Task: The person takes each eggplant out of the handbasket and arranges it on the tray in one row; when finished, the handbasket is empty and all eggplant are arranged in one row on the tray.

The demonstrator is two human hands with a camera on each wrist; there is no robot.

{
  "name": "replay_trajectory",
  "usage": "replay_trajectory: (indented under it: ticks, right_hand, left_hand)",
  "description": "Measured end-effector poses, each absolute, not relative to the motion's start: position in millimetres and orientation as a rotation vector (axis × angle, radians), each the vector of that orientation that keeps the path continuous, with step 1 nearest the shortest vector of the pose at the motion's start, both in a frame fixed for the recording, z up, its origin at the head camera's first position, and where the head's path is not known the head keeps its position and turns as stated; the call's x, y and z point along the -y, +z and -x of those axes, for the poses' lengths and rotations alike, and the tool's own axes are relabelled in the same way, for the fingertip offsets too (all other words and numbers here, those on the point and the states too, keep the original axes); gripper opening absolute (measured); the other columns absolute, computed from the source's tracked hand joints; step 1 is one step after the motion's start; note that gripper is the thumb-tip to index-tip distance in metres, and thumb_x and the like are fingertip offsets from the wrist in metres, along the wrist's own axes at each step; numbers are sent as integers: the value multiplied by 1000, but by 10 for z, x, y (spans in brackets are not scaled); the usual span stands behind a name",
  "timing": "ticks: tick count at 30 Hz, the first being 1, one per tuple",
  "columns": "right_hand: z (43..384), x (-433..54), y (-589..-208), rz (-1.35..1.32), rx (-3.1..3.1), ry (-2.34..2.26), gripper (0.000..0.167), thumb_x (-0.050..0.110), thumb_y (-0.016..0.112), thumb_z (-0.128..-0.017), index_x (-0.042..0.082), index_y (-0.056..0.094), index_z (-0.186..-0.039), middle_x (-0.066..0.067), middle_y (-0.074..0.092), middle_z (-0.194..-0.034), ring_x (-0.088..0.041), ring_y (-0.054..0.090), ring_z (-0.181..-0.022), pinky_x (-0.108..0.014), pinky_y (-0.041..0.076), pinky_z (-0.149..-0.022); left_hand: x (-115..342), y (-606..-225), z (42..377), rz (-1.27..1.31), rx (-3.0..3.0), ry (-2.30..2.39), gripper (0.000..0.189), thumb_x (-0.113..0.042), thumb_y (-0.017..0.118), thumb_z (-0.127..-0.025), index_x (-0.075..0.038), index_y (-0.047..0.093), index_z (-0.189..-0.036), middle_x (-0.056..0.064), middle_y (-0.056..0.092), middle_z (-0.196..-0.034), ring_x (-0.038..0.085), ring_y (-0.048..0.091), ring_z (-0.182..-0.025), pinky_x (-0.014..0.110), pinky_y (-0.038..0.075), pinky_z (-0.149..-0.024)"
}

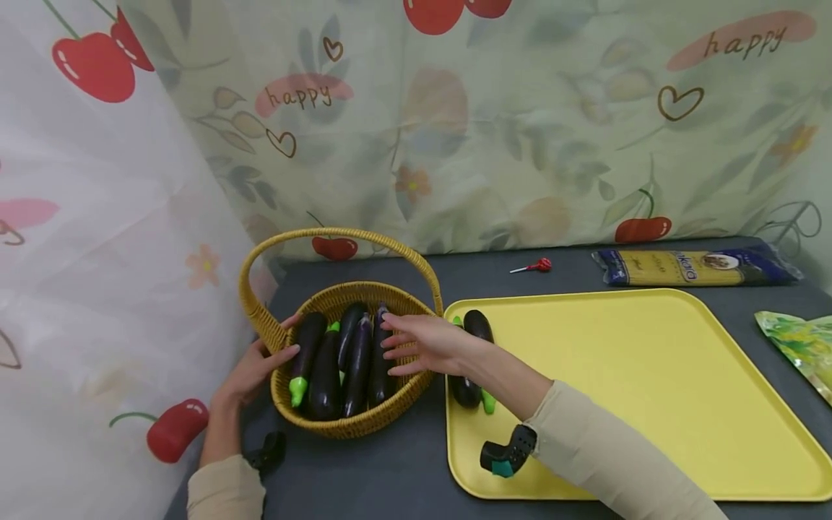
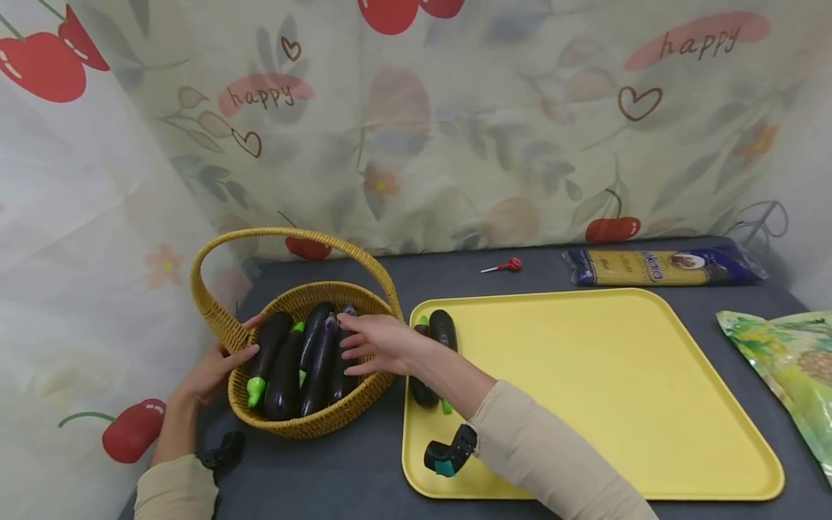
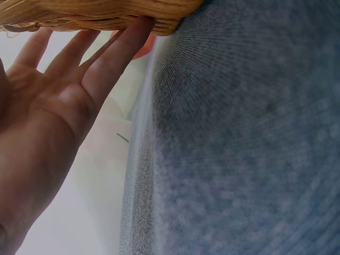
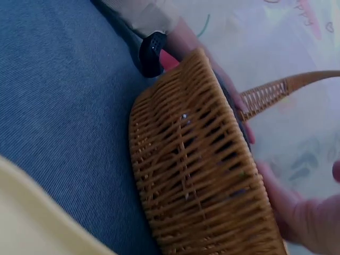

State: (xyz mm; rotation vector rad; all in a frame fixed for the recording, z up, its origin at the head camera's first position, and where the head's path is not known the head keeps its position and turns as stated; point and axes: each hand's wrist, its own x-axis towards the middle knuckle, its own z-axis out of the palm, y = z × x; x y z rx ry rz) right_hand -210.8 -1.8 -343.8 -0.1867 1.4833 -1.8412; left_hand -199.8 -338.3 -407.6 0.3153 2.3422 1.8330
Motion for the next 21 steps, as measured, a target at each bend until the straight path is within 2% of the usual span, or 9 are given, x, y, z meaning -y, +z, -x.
replay_trajectory:
  ticks: [8,15,21]
  right_hand:
    - [2201,227,-3461,10,-1657,-1838,55,36,44,-102,1,36,-144,-25,41,-137,-39,42,-124,-51,44,-91]
    - [2315,324,-3483,-107,-1805,-1765,56,35,40,-103,2,32,-147,-26,37,-142,-40,38,-128,-54,45,-87]
    - [2404,396,-3559,-180,-1848,-1733,53,32,40,-103,3,33,-147,-26,41,-139,-41,42,-124,-55,45,-87]
  left_hand:
    - [3379,-4074,2009,-333,-2336,1835,62,-17,54,-99,-8,24,-152,19,20,-154,24,26,-134,18,37,-92]
    - [3381,-4077,2016,-320,-2336,1829,62,-17,54,-98,-10,24,-152,19,21,-154,28,24,-134,18,37,-92]
    - [3396,-4085,2016,-323,-2346,1829,62,-17,54,-98,-9,24,-152,18,20,-154,30,22,-135,17,37,-92]
